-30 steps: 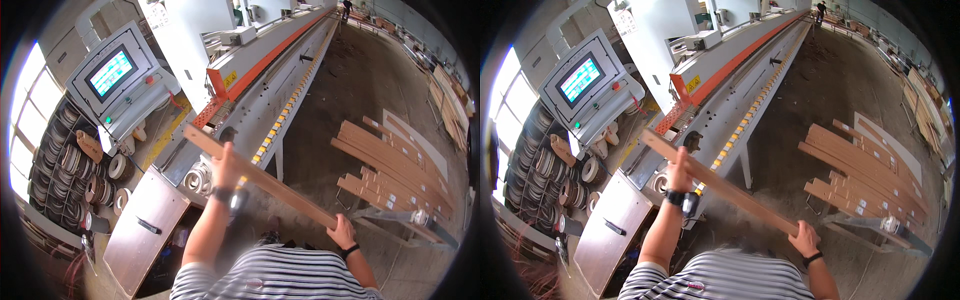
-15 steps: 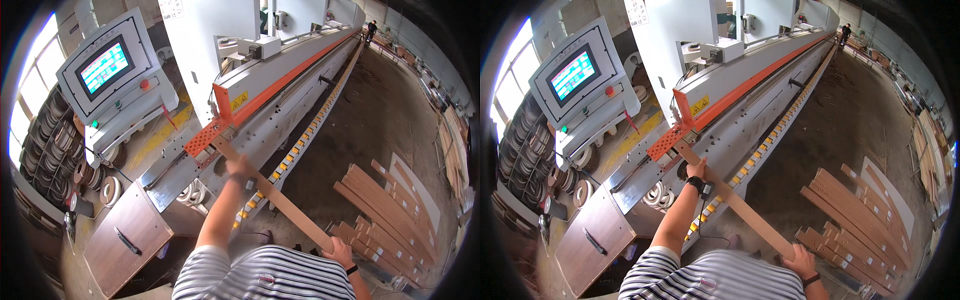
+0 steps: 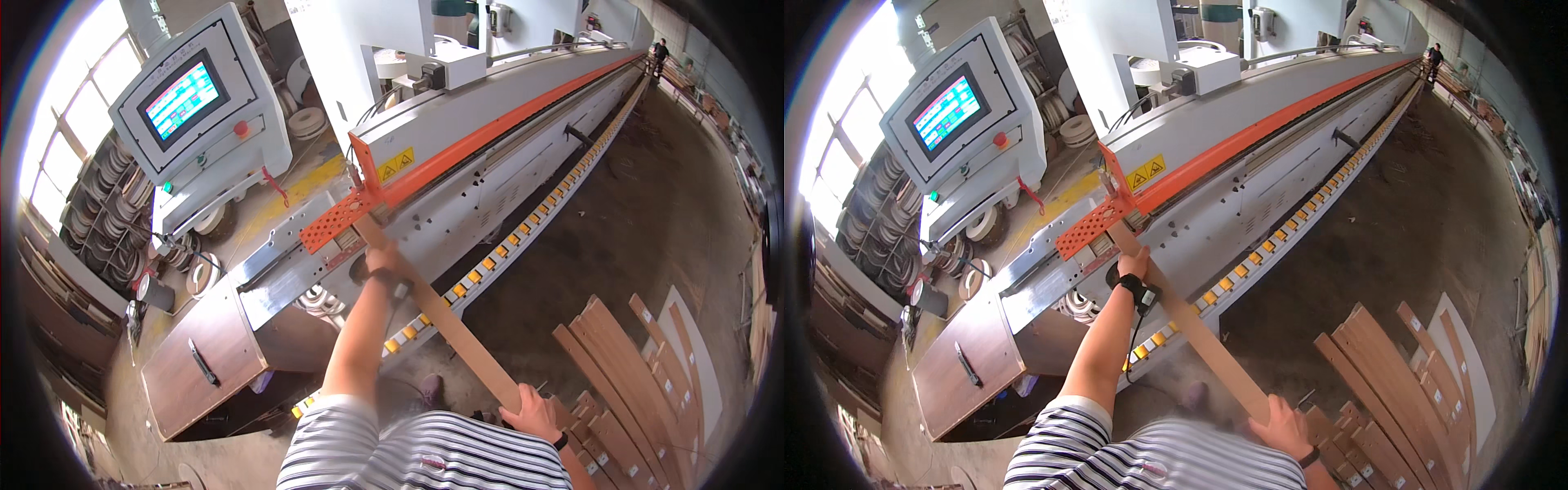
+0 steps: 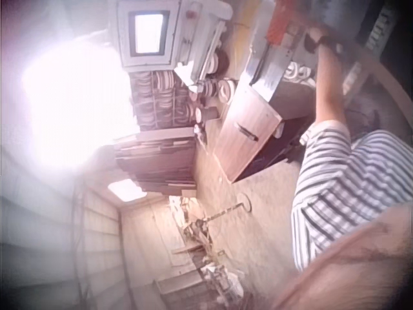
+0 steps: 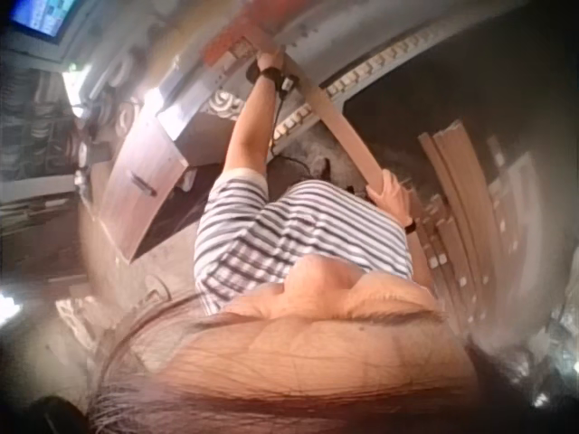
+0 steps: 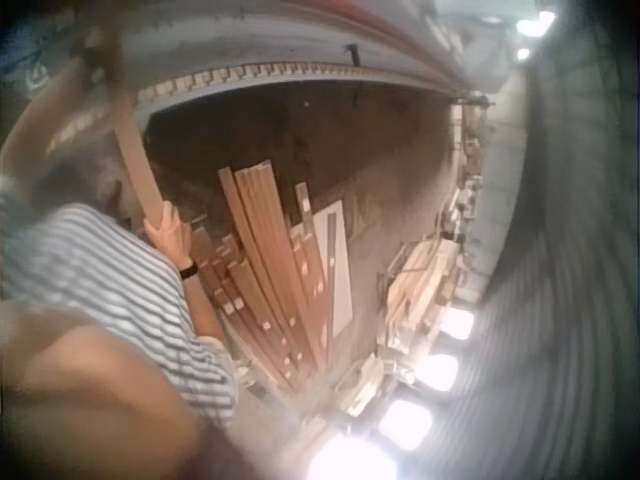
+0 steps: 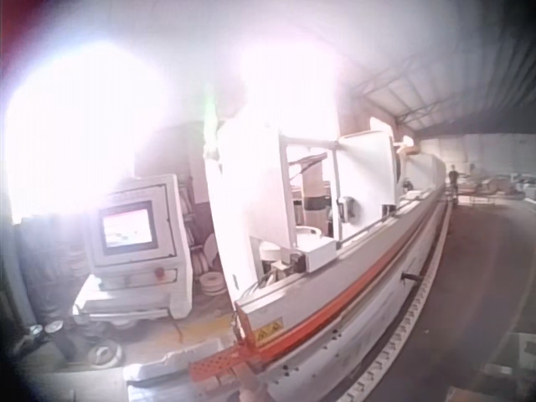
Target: The person places wood boards one by one into an edge-banding machine, subsequently uses a small blade to trim excess material from the ends of a board on a nearby surface, and returns to the machine to process more boards.
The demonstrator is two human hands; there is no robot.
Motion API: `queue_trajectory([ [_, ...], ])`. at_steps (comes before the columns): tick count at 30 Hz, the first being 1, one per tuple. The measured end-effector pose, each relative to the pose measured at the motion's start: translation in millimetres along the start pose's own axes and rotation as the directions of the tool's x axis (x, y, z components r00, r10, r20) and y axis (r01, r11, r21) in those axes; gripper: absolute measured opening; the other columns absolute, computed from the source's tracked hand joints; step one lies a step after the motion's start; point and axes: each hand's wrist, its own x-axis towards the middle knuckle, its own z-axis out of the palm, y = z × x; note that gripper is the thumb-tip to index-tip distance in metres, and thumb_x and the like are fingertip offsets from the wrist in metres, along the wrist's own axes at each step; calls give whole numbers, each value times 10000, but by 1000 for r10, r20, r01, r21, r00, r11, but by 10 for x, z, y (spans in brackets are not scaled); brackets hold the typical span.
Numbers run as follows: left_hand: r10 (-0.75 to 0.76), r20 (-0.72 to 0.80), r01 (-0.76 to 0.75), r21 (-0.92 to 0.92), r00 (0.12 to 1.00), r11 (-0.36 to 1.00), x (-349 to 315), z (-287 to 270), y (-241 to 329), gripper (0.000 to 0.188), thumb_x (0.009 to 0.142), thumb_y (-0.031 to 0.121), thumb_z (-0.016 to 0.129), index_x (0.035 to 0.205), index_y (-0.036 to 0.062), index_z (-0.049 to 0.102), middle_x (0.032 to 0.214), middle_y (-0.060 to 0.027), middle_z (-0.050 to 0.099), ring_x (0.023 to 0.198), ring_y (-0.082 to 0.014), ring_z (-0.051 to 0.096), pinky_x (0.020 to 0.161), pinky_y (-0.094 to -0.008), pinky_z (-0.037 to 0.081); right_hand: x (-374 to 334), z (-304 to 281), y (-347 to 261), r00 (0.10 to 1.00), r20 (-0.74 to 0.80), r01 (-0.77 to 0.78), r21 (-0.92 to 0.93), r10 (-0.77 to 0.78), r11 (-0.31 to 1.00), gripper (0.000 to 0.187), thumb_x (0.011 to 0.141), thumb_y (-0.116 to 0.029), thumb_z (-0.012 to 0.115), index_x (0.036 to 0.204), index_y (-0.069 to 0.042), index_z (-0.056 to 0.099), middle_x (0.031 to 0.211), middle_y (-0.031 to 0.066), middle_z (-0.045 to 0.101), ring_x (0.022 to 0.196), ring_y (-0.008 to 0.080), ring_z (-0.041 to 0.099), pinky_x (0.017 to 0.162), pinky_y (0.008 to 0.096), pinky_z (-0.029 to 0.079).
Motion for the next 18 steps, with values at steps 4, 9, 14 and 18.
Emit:
queue_trajectory([
  [4,73,-5,-73,63,997,995,41,18,-10,744,758,459,756,1203,-98,542,1199,-276,622,1132,-401,612,941,-436,498,80,-65,157,999,4,45,36,-46,998,555,774,-430,721,1089,-28,501,1070,206,623,905,419,634,755,513,509],
  [9,76,4,-76,103,997,992,83,60,-41,732,767,469,742,1198,-92,555,1225,-279,607,1132,-406,608,934,-447,501,160,-157,180,998,63,13,66,-17,998,606,763,-507,709,1075,-28,509,1050,207,628,901,430,633,764,515,503],
  [14,132,32,-135,94,991,986,-8,32,86,636,783,436,718,1192,-33,588,1191,-306,606,1111,-432,606,923,-461,505,245,-178,232,996,90,-7,38,3,999,604,761,-521,706,1057,-33,510,1048,210,628,892,443,632,758,510,505],
  [18,223,-50,-215,121,974,969,153,72,71,611,758,475,728,998,-85,677,1002,-304,680,998,-405,664,842,-440,526,405,-243,267,998,49,39,80,-43,996,546,750,-446,734,1040,-38,514,1027,202,630,884,430,633,731,508,510],
])
